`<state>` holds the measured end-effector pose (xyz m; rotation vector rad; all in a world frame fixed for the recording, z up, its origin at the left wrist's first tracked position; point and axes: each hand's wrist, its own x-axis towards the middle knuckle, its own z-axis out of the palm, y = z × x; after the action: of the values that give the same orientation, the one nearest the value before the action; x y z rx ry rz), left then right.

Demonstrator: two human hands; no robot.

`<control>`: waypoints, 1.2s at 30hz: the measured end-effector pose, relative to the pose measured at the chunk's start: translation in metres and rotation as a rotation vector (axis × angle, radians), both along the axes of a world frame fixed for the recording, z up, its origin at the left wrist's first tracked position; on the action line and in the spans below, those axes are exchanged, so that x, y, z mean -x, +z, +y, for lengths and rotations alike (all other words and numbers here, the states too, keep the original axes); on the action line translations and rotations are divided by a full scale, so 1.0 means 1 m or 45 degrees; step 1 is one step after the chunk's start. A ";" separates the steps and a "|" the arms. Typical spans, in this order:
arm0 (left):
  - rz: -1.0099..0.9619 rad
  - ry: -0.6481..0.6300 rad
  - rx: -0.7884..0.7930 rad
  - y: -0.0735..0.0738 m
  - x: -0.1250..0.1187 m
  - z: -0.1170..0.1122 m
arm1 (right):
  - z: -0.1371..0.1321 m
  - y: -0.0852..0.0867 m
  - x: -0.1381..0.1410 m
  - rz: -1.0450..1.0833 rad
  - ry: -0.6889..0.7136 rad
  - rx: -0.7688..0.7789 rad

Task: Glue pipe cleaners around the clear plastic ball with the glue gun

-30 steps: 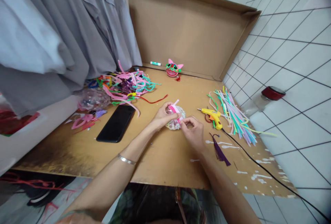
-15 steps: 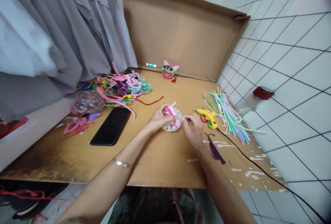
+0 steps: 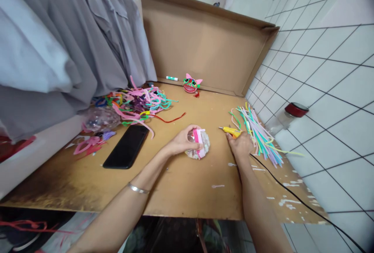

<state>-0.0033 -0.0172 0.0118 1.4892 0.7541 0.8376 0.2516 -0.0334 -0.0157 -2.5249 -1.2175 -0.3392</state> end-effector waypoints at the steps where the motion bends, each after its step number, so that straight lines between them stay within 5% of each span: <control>1: -0.008 -0.018 0.018 0.001 0.000 -0.001 | 0.001 0.001 0.001 0.012 -0.036 0.001; 10: -0.027 -0.050 0.022 0.002 0.004 0.000 | 0.001 0.001 -0.010 0.197 -0.055 -0.031; 20: -0.043 -0.042 0.029 -0.005 0.007 0.007 | -0.013 0.014 0.027 0.295 0.412 -0.925; 25: -0.039 -0.050 0.019 -0.006 0.007 0.006 | -0.021 0.017 0.046 0.286 0.538 -1.005; 36: -0.031 -0.080 0.010 -0.008 0.008 0.008 | -0.024 0.017 0.043 0.096 0.729 -0.961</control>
<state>-0.0117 -0.0095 0.0041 1.4853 0.6884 0.8030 0.2089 -0.0572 0.0013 -1.4796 -1.3801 -0.4440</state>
